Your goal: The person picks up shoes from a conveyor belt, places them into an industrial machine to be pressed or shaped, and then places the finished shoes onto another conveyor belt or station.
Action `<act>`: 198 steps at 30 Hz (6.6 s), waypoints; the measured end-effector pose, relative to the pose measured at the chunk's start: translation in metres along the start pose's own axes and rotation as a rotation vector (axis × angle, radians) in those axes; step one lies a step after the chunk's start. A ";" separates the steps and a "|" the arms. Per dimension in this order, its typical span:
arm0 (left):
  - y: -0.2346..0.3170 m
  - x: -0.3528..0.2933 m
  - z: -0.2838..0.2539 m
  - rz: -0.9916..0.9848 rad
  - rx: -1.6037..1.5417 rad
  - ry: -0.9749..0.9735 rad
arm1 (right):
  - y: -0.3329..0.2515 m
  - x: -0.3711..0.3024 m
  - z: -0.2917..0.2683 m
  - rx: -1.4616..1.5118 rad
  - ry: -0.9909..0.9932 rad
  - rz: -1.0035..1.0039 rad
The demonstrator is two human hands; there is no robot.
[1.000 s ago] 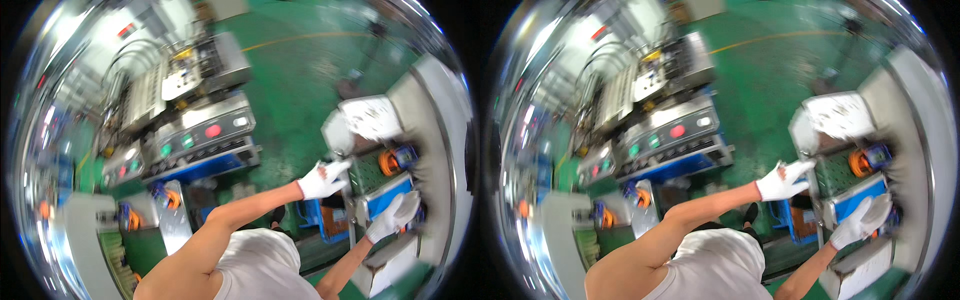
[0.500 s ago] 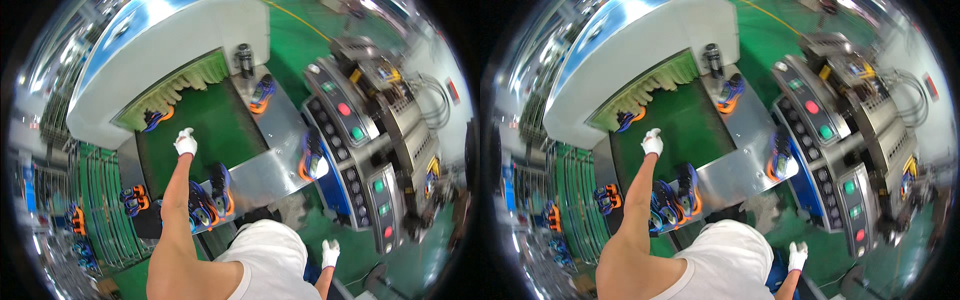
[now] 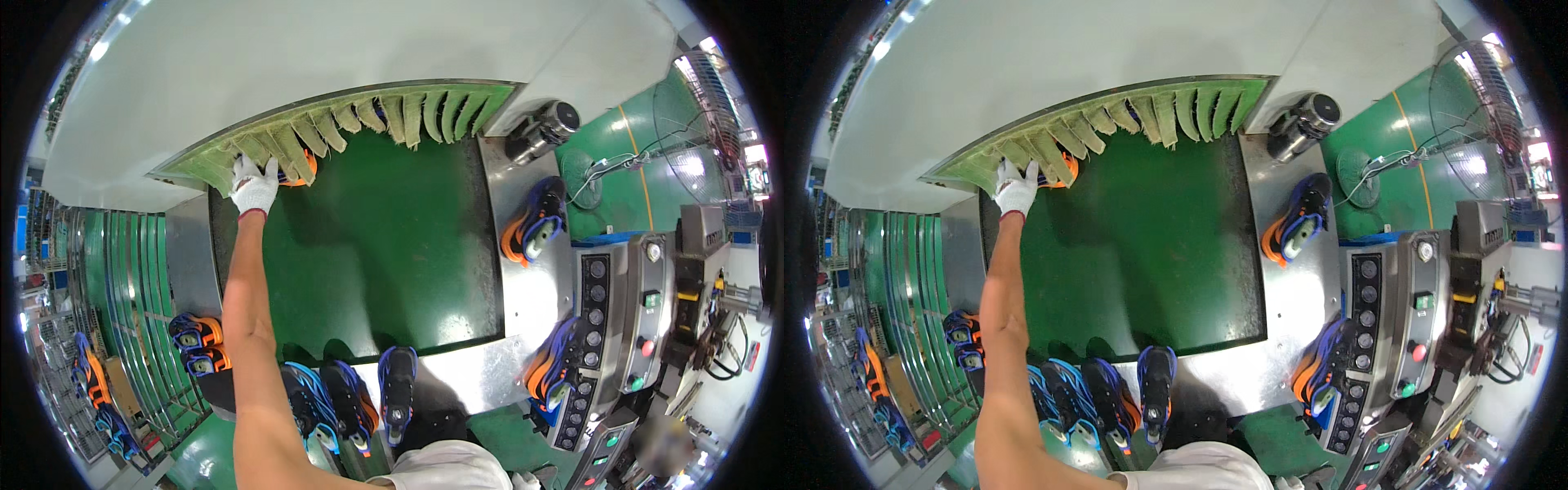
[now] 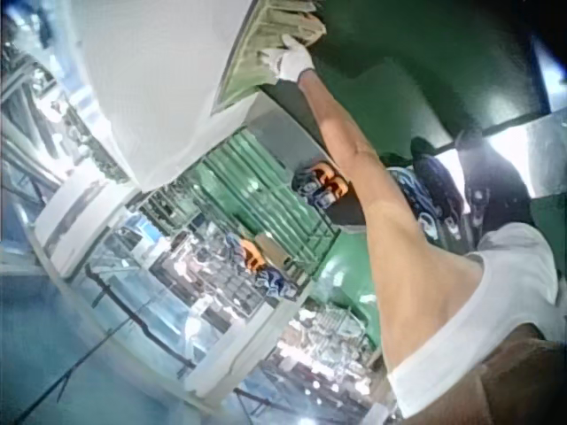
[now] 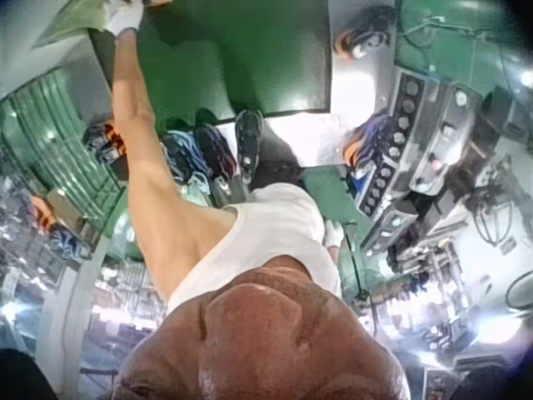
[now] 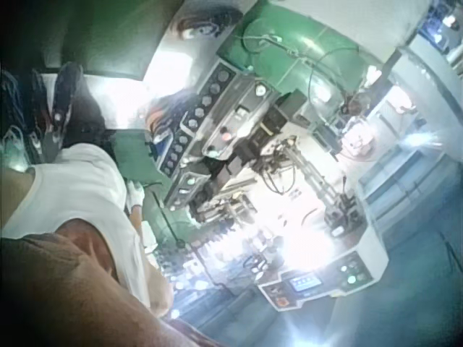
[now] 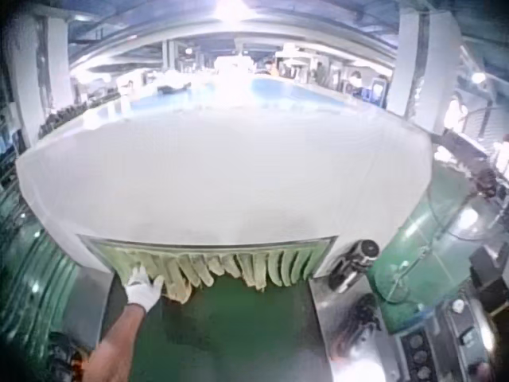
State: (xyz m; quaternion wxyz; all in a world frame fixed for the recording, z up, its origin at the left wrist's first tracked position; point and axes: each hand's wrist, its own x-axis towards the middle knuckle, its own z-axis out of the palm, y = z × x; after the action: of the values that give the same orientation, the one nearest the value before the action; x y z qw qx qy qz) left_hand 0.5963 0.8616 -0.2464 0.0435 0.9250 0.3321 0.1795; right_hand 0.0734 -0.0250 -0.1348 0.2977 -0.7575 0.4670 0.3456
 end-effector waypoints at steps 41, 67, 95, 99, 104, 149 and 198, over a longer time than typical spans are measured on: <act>0.669 -0.700 -0.454 1.787 -1.402 -0.872 | -0.010 -0.053 -0.171 1.253 0.435 -0.995; 0.829 -0.803 -0.405 1.405 -0.743 -1.213 | 0.107 -0.022 -0.205 1.866 0.925 -0.436; 0.311 -0.591 -0.138 -0.048 -0.561 -0.360 | -0.097 0.111 -0.310 0.378 1.174 -0.717; 0.325 -0.572 -0.144 0.160 -0.610 -0.469 | -0.124 0.114 -0.173 0.003 0.892 -0.943; 0.306 -0.524 -0.142 0.581 -0.584 -0.670 | -0.120 0.152 -0.133 -0.593 0.883 -0.718; 0.365 -1.100 -0.561 2.664 -0.651 -1.294 | 0.333 -0.300 0.150 1.049 1.612 1.196; -0.146 0.081 0.073 0.177 0.216 0.093 | -0.105 -0.005 0.022 -0.069 0.153 0.201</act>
State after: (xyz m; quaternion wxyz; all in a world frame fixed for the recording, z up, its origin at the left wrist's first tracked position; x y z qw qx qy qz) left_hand 0.5931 1.0288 -0.3195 -0.0876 0.9406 0.2685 0.1887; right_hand 0.1621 0.0356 -0.1302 0.1988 -0.7408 0.5499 0.3306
